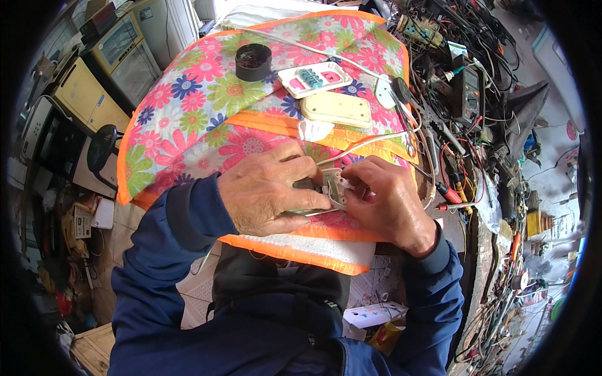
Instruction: The person solders a small green circuit board using a soldering iron and solder wire, then uses a screwdriver to tighten screws on a white plastic housing. The person handles the circuit board and housing repeatedly while working at a cluttered workbench.
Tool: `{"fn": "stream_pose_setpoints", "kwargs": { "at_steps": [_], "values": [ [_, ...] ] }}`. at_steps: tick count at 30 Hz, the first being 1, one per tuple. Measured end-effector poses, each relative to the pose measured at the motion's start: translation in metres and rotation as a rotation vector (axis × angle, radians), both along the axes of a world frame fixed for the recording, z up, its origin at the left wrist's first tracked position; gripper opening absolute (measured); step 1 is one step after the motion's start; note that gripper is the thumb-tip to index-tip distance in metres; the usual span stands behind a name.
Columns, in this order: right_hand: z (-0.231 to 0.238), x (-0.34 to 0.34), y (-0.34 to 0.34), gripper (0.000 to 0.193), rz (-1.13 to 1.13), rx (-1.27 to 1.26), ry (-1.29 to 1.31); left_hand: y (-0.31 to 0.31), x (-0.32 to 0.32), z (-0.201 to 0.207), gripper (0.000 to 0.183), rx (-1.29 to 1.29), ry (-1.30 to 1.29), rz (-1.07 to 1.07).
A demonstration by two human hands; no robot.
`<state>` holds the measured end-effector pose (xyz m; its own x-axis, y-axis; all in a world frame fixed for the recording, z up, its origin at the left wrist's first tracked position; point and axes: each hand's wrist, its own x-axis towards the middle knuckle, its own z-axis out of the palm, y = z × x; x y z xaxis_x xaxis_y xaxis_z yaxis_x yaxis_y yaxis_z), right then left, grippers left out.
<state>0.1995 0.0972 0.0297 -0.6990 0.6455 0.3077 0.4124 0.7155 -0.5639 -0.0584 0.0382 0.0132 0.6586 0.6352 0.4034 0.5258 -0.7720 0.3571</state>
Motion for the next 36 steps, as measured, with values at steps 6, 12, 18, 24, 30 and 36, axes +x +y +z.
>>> {"fn": "stream_pose_setpoints", "kwargs": {
  "at_steps": [6, 12, 18, 24, 30, 36],
  "values": [
    [0.006, -0.001, 0.004, 0.026, -0.016, 0.054, -0.09, 0.0, 0.0, 0.001, 0.048, 0.048, -0.012, -0.004],
    [0.001, -0.007, -0.009, 0.027, -0.101, -0.166, 0.022, 0.002, 0.001, 0.0, 0.047, 0.052, -0.019, -0.016],
    [0.0, -0.005, -0.002, 0.023, -0.037, -0.018, -0.016, 0.0, 0.0, -0.003, 0.053, 0.019, -0.012, -0.008],
    [0.006, -0.001, 0.009, 0.021, 0.041, -0.048, -0.039, 0.002, 0.002, -0.004, 0.055, 0.025, -0.042, -0.02],
    [0.009, -0.006, -0.008, 0.026, -0.071, -0.304, 0.011, 0.002, 0.002, -0.006, 0.054, 0.057, -0.059, -0.016],
    [0.003, 0.001, 0.002, 0.025, 0.12, -0.097, 0.034, 0.001, 0.002, -0.005, 0.054, 0.039, -0.044, -0.016]
  ]
}}
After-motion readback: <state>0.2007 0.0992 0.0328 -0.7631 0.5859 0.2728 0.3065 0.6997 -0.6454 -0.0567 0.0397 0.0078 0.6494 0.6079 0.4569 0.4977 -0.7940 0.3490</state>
